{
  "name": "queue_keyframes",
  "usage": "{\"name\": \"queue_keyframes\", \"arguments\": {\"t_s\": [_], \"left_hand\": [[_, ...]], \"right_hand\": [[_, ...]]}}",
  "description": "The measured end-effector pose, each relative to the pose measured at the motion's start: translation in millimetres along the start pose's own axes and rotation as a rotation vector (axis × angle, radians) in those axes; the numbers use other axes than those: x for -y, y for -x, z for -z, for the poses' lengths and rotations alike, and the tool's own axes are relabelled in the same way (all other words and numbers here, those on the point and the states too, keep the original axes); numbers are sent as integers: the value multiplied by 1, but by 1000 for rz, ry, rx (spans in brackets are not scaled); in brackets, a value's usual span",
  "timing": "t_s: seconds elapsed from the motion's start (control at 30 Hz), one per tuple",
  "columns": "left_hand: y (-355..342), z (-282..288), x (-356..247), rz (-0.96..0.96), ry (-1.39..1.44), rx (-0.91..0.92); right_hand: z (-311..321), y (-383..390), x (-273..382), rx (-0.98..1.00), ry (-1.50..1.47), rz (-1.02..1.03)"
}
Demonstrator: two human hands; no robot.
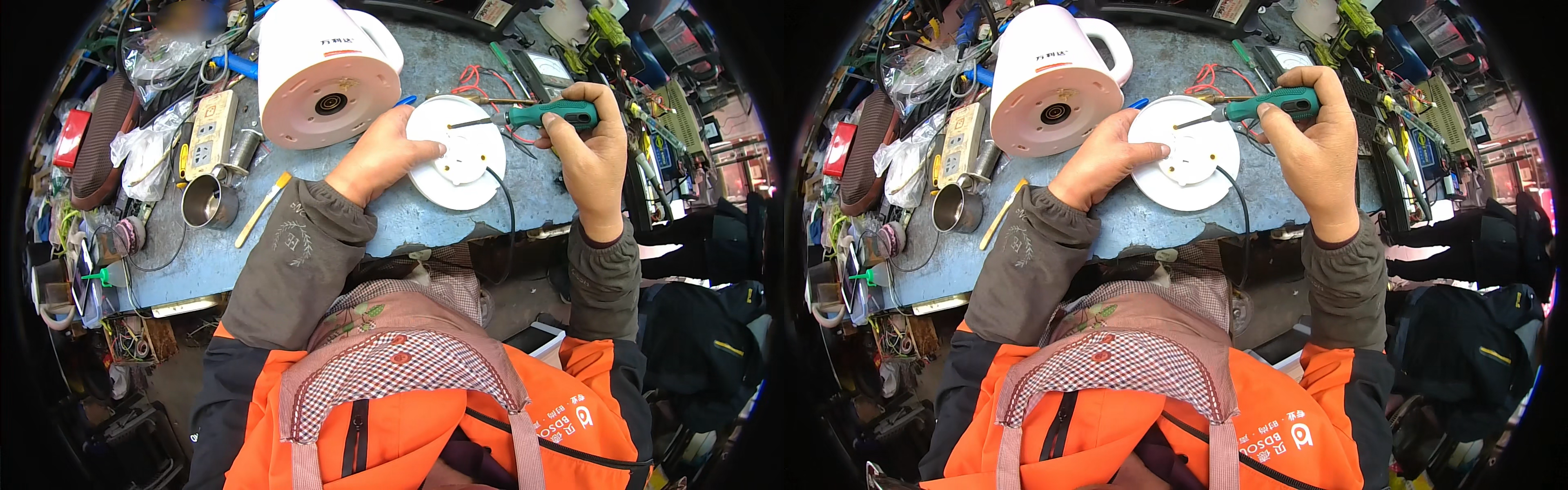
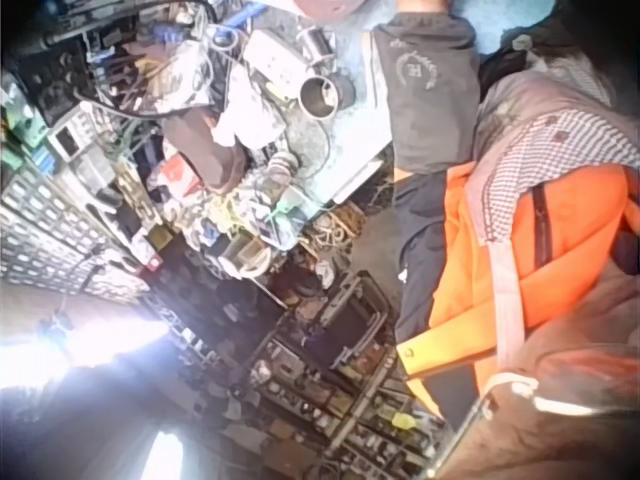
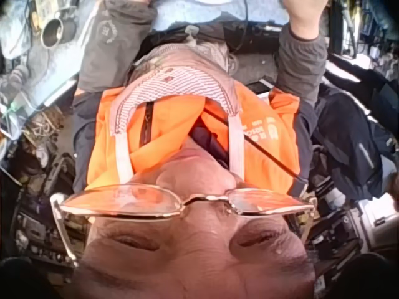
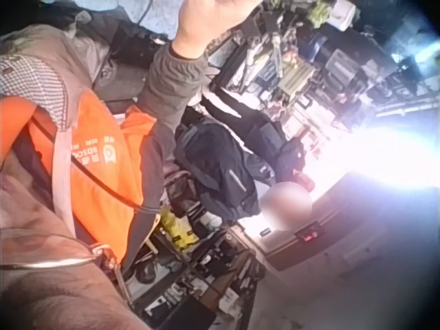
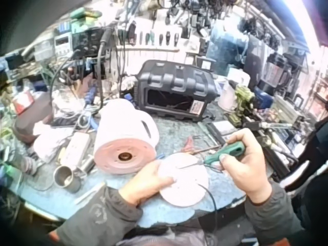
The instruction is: The person disassembles a pink electric kettle, removes the base plate, and manipulates internal wires and components. They use pliers and a screwdriver to adjust parts, then reattach the base plate and secure it with screws.
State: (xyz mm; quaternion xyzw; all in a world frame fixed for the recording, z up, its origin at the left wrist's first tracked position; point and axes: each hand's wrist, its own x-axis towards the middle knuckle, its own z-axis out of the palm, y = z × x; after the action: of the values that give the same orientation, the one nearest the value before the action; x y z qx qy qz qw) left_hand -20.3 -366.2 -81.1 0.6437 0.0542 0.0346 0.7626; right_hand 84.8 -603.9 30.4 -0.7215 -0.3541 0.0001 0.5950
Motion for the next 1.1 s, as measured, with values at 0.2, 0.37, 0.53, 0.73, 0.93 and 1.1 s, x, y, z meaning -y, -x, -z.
{"name": "queue_keyframes", "arguments": {"t_s": [0.2, 0.37, 0.53, 0.73, 0.93, 1.1], "left_hand": [[0, -1, 1, 10, 16, -21], [-1, 2, 7, -7, 14, -32], [6, -2, -3, 19, 66, -39], [2, 0, 6, -20, 71, -27], [4, -4, -1, -23, 55, -21], [2, -2, 3, -13, 3, -23]], "right_hand": [[-3, -2, -1, 8, 99, -37], [0, -27, 25, 328, 398, 269], [-14, -70, 55, 635, 374, 3], [-29, -72, 58, 496, 612, 194], [-8, -79, 48, 688, 450, 274], [-3, -85, 39, 501, 639, 359]]}}
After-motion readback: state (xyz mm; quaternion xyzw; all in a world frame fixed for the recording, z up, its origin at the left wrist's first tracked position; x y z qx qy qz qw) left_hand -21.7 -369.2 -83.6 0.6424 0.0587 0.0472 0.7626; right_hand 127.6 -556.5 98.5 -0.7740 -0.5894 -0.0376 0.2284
